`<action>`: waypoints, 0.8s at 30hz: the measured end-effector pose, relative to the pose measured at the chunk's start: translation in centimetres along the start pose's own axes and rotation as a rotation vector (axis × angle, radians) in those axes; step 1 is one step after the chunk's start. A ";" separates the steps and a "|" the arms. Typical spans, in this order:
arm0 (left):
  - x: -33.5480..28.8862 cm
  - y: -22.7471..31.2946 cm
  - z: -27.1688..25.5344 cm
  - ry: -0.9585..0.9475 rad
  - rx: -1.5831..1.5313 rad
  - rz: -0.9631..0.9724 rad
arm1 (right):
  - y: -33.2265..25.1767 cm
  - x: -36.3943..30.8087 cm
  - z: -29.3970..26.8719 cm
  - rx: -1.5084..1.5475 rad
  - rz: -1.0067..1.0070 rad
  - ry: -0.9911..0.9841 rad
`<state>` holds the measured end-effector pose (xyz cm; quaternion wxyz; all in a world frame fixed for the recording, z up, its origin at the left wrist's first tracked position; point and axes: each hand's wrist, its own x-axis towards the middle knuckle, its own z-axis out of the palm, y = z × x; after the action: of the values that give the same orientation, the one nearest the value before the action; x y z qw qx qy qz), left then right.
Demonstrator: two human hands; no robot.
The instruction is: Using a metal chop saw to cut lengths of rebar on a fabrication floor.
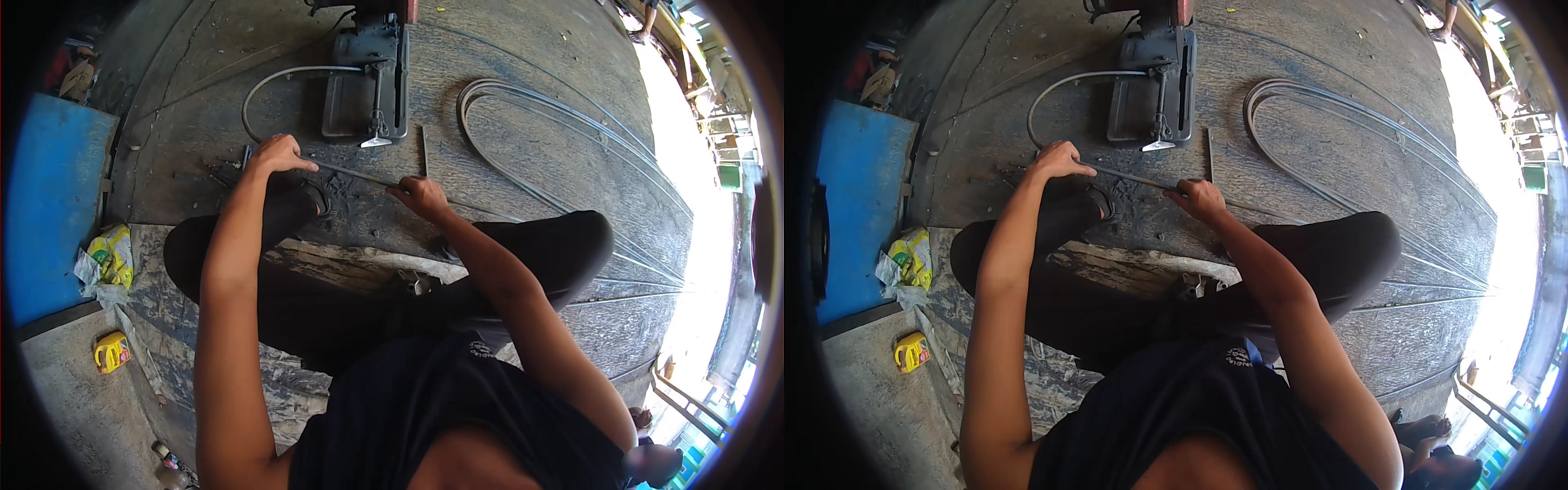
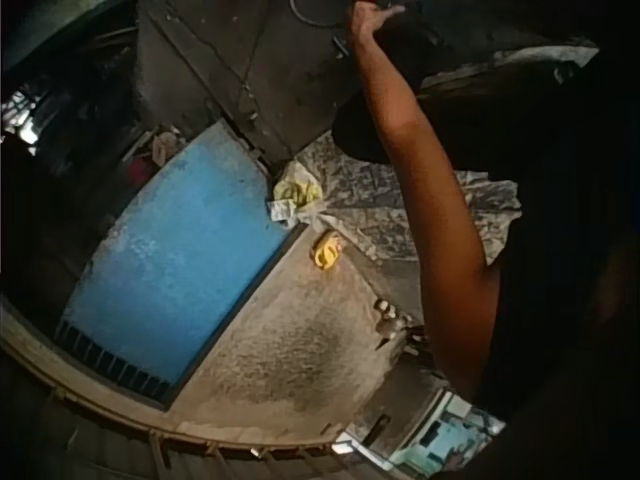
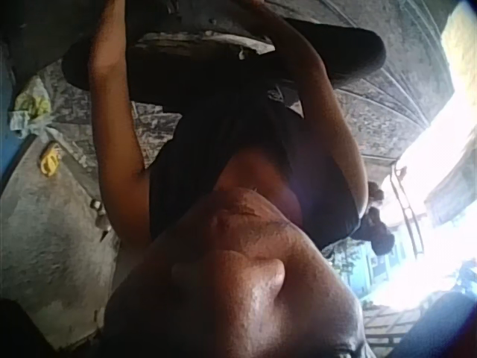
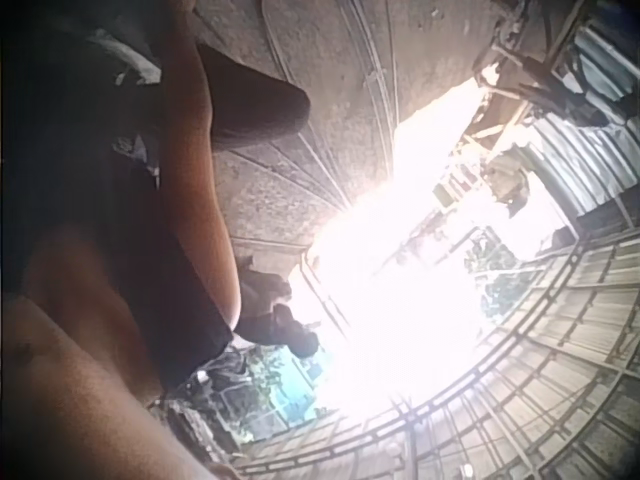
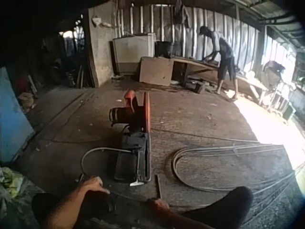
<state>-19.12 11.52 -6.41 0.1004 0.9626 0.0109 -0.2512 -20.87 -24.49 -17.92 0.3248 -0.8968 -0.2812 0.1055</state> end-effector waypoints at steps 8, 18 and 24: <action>-0.6 -1.4 -1.0 -0.016 0.039 -0.071 | -0.9 0.7 1.5 -0.034 -0.066 0.088; -2.4 -5.5 -1.8 0.093 -0.033 -0.060 | -3.7 3.3 3.3 0.025 -0.187 0.124; -3.0 -7.2 -7.7 0.090 -0.057 -0.017 | -6.6 5.8 0.7 -0.014 -0.273 0.055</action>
<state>-18.50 20.24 0.28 0.1251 0.9696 0.0307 -0.2082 -19.27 -16.64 -14.20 0.3375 -0.8550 -0.3922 0.0338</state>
